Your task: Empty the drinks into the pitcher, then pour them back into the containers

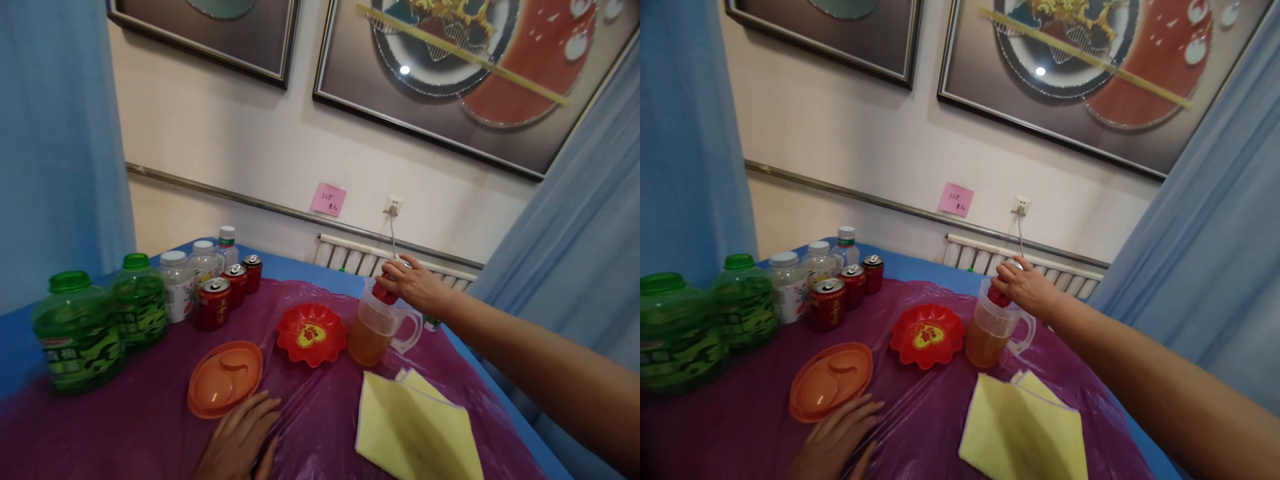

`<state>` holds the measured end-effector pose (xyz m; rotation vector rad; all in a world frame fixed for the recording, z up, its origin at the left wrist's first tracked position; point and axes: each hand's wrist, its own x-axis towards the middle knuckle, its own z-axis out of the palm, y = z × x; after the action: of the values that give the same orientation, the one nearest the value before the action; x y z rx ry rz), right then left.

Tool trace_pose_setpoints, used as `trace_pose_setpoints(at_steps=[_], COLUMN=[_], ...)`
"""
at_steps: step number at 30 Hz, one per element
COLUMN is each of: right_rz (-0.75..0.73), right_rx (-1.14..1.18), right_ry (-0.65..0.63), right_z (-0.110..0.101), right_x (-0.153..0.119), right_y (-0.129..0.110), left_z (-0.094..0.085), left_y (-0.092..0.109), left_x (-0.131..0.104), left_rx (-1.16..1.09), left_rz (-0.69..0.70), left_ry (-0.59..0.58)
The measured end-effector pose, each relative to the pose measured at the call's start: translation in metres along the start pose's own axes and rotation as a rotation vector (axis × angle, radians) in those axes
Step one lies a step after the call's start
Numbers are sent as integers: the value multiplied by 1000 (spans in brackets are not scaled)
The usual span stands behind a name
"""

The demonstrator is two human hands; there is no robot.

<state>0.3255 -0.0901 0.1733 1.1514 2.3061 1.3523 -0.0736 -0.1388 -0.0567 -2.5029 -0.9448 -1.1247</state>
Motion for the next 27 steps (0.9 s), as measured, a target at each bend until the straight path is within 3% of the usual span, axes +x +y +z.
trace_pose_setpoints(at_steps=[10,27], right_rz=[-64,50], right_rx=[-46,-64], right_ry=[58,74], right_z=[-1,2], right_x=[0,-14], right_y=[0,3], left_z=[3,0], left_y=[0,3], left_x=[-1,0], left_rx=[-33,-78], left_rz=[-7,-36], left_ry=[4,2])
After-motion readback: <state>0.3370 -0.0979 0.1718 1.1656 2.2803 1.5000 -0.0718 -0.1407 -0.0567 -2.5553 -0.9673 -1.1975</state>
